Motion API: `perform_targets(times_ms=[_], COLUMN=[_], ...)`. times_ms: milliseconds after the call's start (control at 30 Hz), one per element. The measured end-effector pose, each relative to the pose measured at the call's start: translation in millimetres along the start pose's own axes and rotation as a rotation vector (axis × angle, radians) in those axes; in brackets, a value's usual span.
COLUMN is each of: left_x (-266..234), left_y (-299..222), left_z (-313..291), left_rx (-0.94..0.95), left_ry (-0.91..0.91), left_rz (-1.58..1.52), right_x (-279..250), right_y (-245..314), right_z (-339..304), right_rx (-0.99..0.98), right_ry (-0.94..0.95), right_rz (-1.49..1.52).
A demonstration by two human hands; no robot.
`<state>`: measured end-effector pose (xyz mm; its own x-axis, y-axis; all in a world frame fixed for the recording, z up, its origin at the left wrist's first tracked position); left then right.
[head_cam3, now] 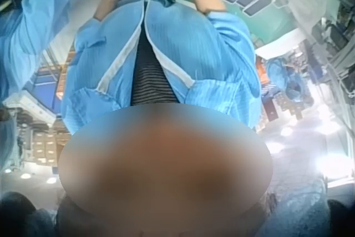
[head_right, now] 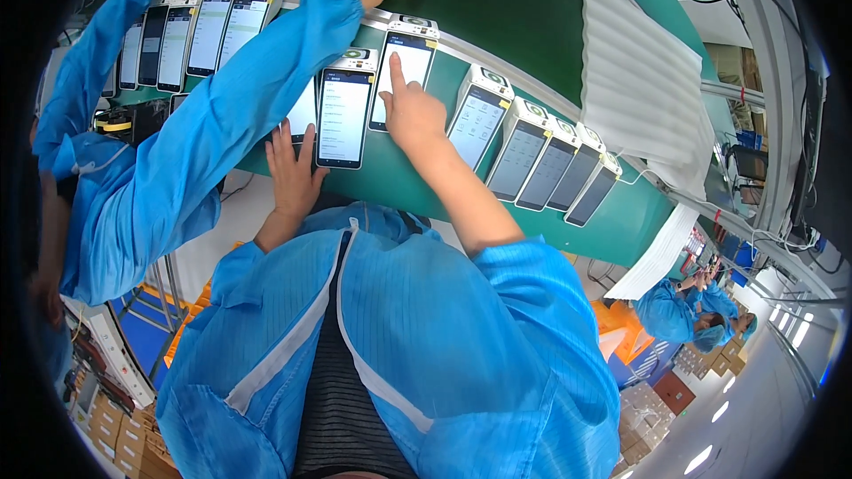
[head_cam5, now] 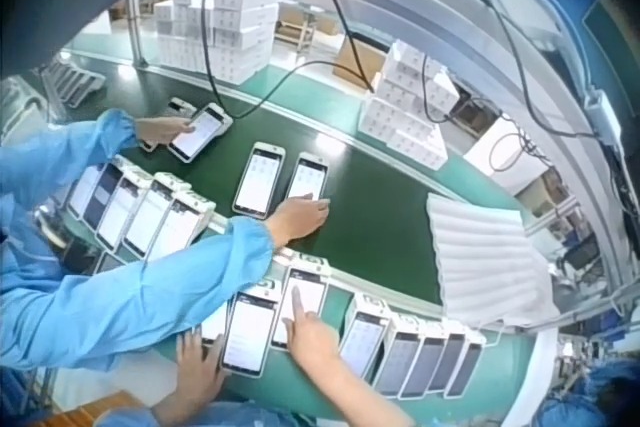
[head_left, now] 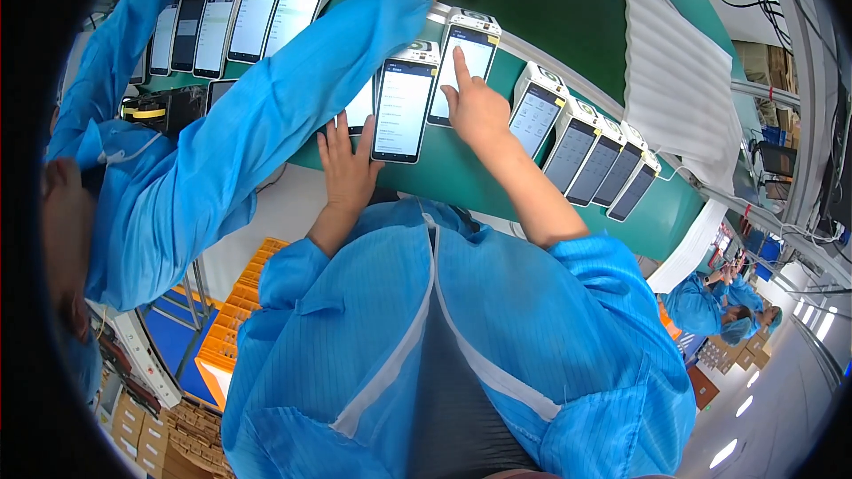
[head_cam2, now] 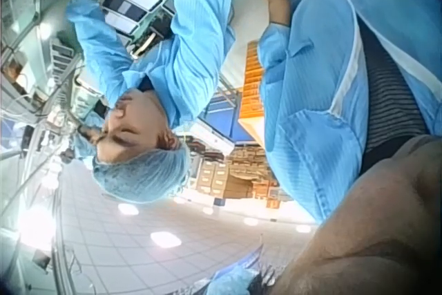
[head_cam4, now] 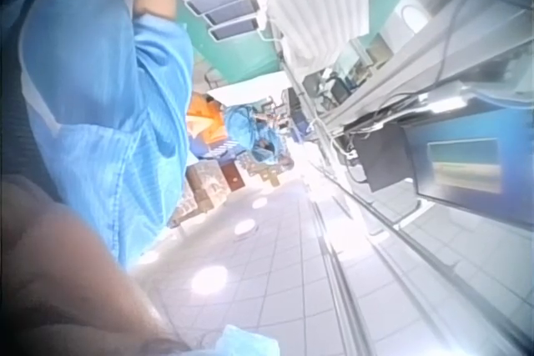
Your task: The person inspects and tests multiple handheld electronic devices by hand on an electronics factory assembly line.
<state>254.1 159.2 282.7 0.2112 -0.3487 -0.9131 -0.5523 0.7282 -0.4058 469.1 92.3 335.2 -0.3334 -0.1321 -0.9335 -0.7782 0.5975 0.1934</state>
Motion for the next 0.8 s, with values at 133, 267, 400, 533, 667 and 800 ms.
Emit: perform_targets(times_ms=[133,267,400,533,667,800], left_x=[3.9,-3.7,-2.9,-0.3,0.5,1.3], left_y=[4.0,1.9,-0.3,-1.4,-2.5,-3.1], left_z=[-2.4,-2.6,-3.2,-5.1,-5.0,-4.4], left_rx=[0.010,0.020,0.020,0.015,0.008,0.010], left_ry=[-0.011,0.030,0.054,0.055,0.049,0.030], left_rz=[0.011,-0.065,-0.040,-0.052,-0.074,-0.070], right_x=[-6.5,-5.6,-0.7,2.1,2.7,-0.1], right_y=[1.5,-3.1,-8.5,-13.4,-18.9,-23.3], right_z=[-7.9,-19.0,-28.8,-36.8,-37.6,-37.8], right_rx=[0.056,0.078,0.111,0.109,0.144,0.142], right_ry=[-0.072,-0.076,-0.070,-0.133,-0.144,-0.212], right_rz=[0.096,0.127,0.219,0.248,0.240,0.269])
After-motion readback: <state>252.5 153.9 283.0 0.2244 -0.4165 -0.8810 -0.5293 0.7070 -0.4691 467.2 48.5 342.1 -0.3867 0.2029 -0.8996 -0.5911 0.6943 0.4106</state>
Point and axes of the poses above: each hand's wrist, its own z-axis towards the middle knuckle, its own x-axis out of the palm, y = z × x, the point moved 1 cm from there along z, towards the middle knuckle, and after that the axes turned 3 degrees about y, right-handed, at the moved point
